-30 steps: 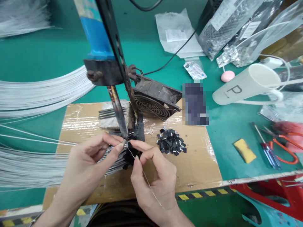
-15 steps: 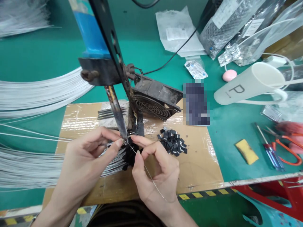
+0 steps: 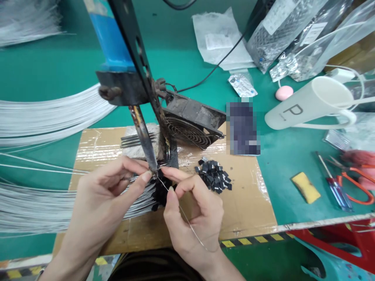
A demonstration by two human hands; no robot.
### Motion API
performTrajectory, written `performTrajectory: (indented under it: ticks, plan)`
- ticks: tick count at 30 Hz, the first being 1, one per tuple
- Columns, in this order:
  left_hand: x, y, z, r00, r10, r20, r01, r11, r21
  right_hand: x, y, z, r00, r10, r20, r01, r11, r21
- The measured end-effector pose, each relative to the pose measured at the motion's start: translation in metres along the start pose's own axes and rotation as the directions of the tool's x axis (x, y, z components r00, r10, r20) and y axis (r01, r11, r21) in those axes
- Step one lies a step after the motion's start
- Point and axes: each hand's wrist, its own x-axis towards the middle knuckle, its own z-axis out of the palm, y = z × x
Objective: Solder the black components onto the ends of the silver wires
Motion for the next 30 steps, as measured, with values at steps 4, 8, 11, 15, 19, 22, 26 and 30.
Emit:
performTrajectory:
  ticks: [4,8,11,15,19,22,26,30]
  plan:
    - [0.0007,0.0001,0.0004,1.000,-0.006,0.011,0.006,1.000,0.010,-0.0002,-0.0008,-0.0004,1.000,0.002,0.002,-0.002,1.000,0.002]
    - [-0.0003,0.0000,-0.0009,1.000,-0.008,0.015,0.007,1.000,0.017,-0.0005,-0.0005,0.0009,1.000,-0.005,-0.003,0.005,1.000,0.000]
    - [-0.0009,-0.0004,-0.0018,1.000,0.000,0.005,0.000,1.000,0.026,-0.0007,0.0002,0.0008,1.000,-0.003,-0.002,0.003,1.000,-0.005]
    - [0.0002,-0.0002,-0.0006,1.000,0.005,0.000,-0.005,1.000,0.020,-0.0010,0.0004,-0.0008,1.000,-0.008,0.000,0.008,1.000,-0.004]
    - [0.0007,0.0003,0.0011,1.000,-0.006,0.009,0.006,1.000,-0.029,-0.0014,0.0003,-0.0013,1.000,0.001,-0.002,-0.001,1.000,-0.001]
    - [0.0000,-0.0002,0.0006,1.000,-0.006,0.015,0.006,0.999,-0.043,-0.0016,0.0006,-0.0001,1.000,-0.007,-0.007,0.007,1.000,0.008]
    - [-0.0005,-0.0007,-0.0007,1.000,-0.003,0.009,0.004,1.000,-0.031,-0.0010,0.0005,0.0019,1.000,-0.003,-0.012,0.003,1.000,-0.010]
    - [-0.0011,0.0003,-0.0003,1.000,-0.009,0.016,0.009,0.999,-0.047,-0.0009,-0.0002,0.0018,1.000,-0.007,-0.014,0.006,1.000,-0.023]
